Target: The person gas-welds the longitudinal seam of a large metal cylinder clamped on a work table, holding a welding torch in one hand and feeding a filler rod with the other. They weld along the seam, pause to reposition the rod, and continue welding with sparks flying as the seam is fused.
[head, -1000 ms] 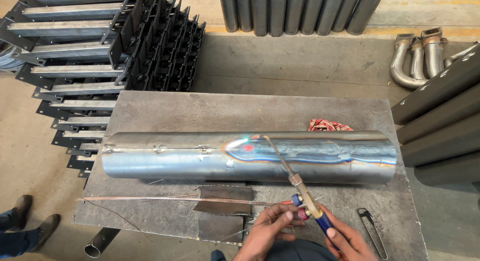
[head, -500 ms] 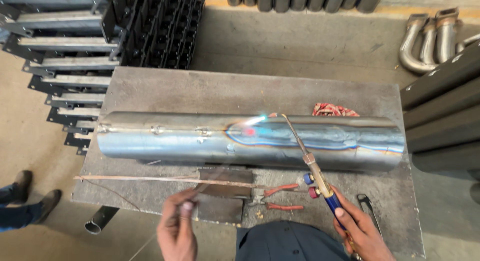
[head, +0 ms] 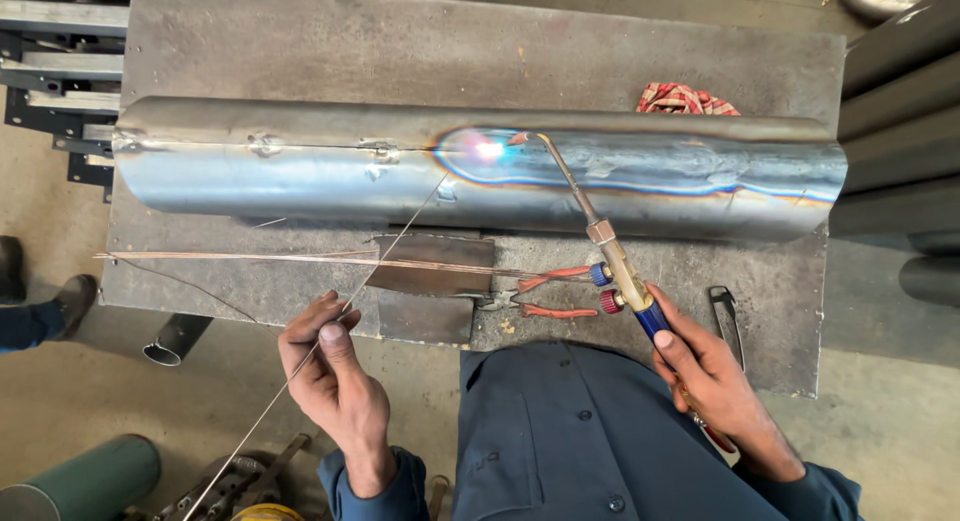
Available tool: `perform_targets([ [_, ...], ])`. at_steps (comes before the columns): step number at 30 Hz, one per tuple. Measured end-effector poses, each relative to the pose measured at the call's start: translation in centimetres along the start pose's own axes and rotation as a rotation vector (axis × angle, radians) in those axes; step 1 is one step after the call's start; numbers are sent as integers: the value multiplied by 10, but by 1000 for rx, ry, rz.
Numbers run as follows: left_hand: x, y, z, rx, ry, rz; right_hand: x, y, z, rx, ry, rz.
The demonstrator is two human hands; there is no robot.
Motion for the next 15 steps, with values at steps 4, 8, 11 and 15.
perform_targets([
  [4, 2, 0, -5, 36, -7, -39, 5, 1, -1, -25, -9, -26],
  [8, 3, -2, -13, 37, 5, -87, 9, -1, 2, -23, -22, -50],
  [11, 5, 3, -22, -32, -1, -24, 12, -3, 3, -27, -16, -49],
  [15, 7, 6, -34, -17, 38, -55, 16, -2, 6, -29, -9, -67],
])
Point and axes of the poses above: each hand's wrist, its own x-axis towards the middle knuckle, its own z-axis out of the back of the hand, y = z × x, the point moved 3 cm from there along x, towards the middle knuckle, and after that the axes turned 2 degrees about -x, right-handed, at the moved point
